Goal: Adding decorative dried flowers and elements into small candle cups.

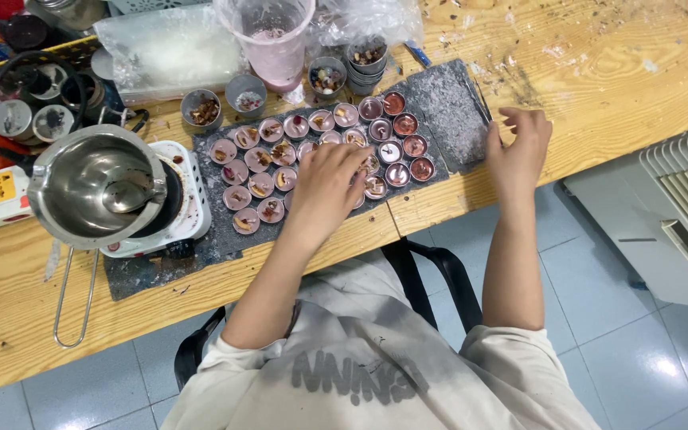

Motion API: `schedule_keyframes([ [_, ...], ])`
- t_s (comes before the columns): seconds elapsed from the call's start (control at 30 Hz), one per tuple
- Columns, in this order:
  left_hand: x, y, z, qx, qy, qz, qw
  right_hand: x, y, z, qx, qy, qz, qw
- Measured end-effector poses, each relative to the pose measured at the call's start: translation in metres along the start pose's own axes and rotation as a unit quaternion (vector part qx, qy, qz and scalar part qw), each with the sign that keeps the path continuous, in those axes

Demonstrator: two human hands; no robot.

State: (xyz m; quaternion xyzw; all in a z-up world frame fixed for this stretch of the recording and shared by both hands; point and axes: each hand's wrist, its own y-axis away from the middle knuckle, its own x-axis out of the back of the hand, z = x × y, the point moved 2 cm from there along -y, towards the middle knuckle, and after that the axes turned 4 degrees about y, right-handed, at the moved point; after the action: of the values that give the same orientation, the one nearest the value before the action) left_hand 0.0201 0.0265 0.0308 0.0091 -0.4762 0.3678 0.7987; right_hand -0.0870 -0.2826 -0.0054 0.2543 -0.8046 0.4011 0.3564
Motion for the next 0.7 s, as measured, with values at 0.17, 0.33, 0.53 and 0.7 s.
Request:
schedule_keyframes([
  [0.17,0.072,0.023,0.014,-0.002,0.037,0.038,0.999,-0.009,-0.018,0.020,-0.025,0.040,-0.047,0.998],
  [0.33,0.143,0.055,0.028,0.008,0.038,0.083,0.996,-0.035,-0.026,0.051,-0.031,0.046,-0.093,0.994],
  [0.53,0.219,0.113,0.029,0.053,-0.044,0.132,0.989,-0.055,-0.038,0.104,-0.020,0.077,-0.059,0.995],
  [0.7,0.267,0.154,0.020,0.137,-0.177,0.157,0.962,-0.022,-0.052,0.057,0.066,-0.003,-0.005,0.998],
])
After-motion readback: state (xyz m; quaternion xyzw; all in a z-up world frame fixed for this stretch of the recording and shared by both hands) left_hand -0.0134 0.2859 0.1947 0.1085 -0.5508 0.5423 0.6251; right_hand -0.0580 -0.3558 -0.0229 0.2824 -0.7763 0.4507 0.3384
